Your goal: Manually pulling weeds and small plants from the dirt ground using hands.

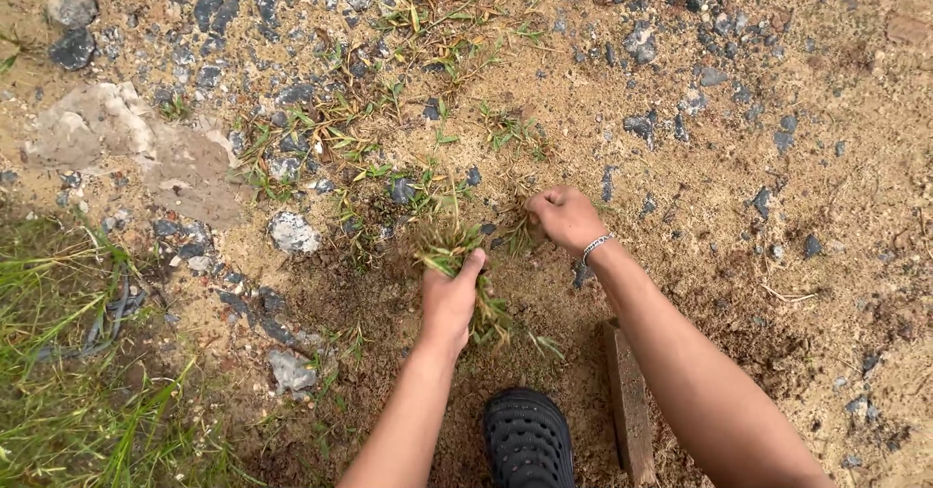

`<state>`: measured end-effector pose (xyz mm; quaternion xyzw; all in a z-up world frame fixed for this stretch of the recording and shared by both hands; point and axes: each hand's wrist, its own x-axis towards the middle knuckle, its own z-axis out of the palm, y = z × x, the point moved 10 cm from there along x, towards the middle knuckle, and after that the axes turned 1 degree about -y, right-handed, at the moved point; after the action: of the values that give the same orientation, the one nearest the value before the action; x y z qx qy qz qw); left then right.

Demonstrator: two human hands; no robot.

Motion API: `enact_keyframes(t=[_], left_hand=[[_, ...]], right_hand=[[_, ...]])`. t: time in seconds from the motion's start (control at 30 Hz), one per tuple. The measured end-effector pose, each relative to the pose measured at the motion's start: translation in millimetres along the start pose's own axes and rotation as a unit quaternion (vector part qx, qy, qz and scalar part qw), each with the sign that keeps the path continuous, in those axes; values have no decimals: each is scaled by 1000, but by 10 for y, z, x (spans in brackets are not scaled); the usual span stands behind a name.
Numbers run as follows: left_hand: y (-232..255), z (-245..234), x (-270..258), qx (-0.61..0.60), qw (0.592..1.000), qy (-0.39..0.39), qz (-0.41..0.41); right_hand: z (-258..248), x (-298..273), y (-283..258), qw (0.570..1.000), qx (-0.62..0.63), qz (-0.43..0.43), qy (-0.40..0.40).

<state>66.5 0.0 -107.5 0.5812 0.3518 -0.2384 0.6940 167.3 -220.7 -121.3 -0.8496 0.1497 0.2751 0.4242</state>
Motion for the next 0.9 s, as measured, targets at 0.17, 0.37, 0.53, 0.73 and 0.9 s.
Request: enact_keyframes(t=[0.17,0.37,0.53,0.73,0.9], left_hand=[[135,324,333,48,999,20,17],[427,562,274,250,963,25,-95],[476,558,317,258,960,46,-103],[475,559,426,271,955,63,-98],[365,607,623,258,960,60,-90]], right_hand=[[-26,-19,85,999,12,52,-9],[-177,-321,-191,992,-118,34,0],[-408,-485,-377,979,-133,-44,146],[-300,-689,-638,918,-307,-130,216],[-403,-606,-482,938,-253,-74,224]])
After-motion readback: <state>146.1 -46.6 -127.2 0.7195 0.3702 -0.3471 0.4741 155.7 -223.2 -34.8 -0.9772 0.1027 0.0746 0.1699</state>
